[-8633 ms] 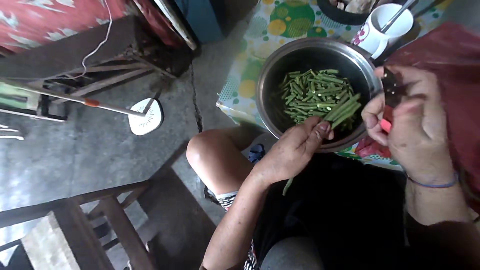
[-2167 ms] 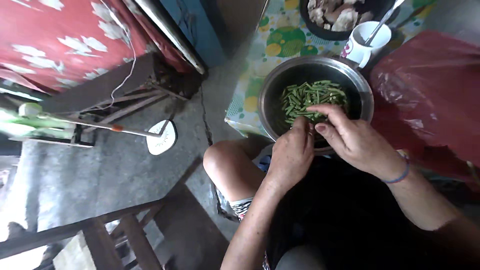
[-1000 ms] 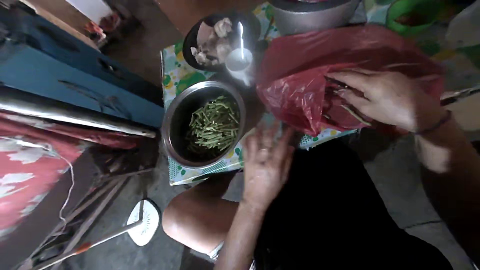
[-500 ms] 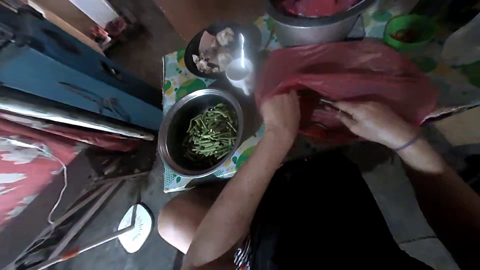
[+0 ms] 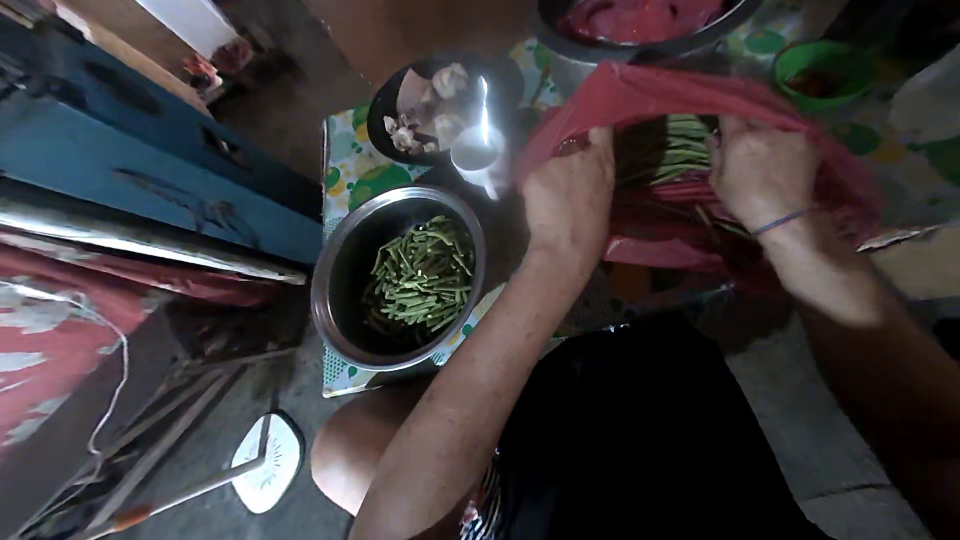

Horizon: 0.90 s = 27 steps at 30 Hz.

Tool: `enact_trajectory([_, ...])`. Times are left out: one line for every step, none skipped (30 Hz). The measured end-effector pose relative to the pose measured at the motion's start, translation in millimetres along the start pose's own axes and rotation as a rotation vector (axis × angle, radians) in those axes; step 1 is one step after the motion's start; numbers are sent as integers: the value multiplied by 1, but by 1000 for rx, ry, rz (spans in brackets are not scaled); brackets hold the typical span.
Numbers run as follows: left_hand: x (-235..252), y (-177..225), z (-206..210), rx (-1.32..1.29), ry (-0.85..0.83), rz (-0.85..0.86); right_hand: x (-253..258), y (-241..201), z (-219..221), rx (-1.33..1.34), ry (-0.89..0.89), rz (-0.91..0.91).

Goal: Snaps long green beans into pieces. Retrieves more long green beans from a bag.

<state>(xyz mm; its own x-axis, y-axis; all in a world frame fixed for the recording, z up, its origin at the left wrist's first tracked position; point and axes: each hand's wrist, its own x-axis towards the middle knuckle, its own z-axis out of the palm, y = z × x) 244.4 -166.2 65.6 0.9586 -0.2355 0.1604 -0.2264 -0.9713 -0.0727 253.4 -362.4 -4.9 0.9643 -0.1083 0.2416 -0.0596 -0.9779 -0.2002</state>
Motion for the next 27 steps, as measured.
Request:
enact_trajectory([2,0,0,-5,26,-2,4,-5,-1,-11,-10,24])
enact_trajectory([3,0,-1,-17,36,-3,6,-10,-1,-13,-33,39])
enact_trajectory([5,1,-3,-31,26,-3,7,-15,2,-9,-72,44])
enact_trajectory([6,1,-4,-48,12,2,7,-18,7,-8,-106,38])
enact_trajectory([6,2,-5,-65,3,10,9,-19,13,-8,-118,19])
enact_trajectory([6,2,-6,-82,-8,19,11,-20,17,-2,-131,10])
enact_trajectory([5,2,-5,-92,4,27,14,-21,18,0,-150,25])
enact_trajectory([3,1,-3,-89,26,37,17,-24,16,-3,-181,58])
enact_trajectory([2,0,-1,-90,32,41,21,-28,11,-3,-231,99])
enact_trajectory([2,0,-1,-97,17,44,24,-32,5,12,-279,140])
enact_trajectory([2,0,-2,-104,-14,49,26,-36,-2,32,-317,166])
enact_trajectory([2,0,-4,-111,-56,51,27,-41,-10,47,-350,176])
enact_trajectory([3,-1,-6,-115,-69,54,28,-50,-21,45,-385,181])
enact_trajectory([4,-1,-7,-116,-77,55,28,-56,-28,27,-411,182])
enact_trajectory([4,-2,-8,-117,-84,55,28,-58,-30,-1,-418,174])
enact_trajectory([5,-2,-9,-117,-91,56,27,-59,-28,-27,-418,161])
enact_trajectory([5,-3,-10,-123,-95,61,27,-57,-25,-43,-409,148])
enact_trajectory([5,-3,-11,-132,-95,66,28,-51,-17,-49,-386,130])
enact_trajectory([5,-4,-11,-142,-104,75,31,-45,-9,-51,-369,118])
enact_trajectory([5,-4,-12,-152,-119,86,33,-39,-1,-52,-349,104])
enact_trajectory([5,-4,-13,-169,-130,94,35,-34,3,-50,-339,94])
enact_trajectory([4,-4,-14,-182,-141,104,35,-32,6,-46,-326,84])
enact_trajectory([4,-5,-15,-190,-147,111,32,-34,3,-42,-330,79])
enact_trajectory([4,-5,-16,-194,-144,114,29,-38,-2,-41,-352,74])
enact_trajectory([4,-7,-16,-195,-136,116,24,-45,-10,-34,-384,77])
enact_trajectory([4,-9,-17,-192,-131,119,22,-48,-12,-20,-380,68])
enact_trajectory([5,-11,-17,-181,-137,119,19,-48,-10,4,-360,50])
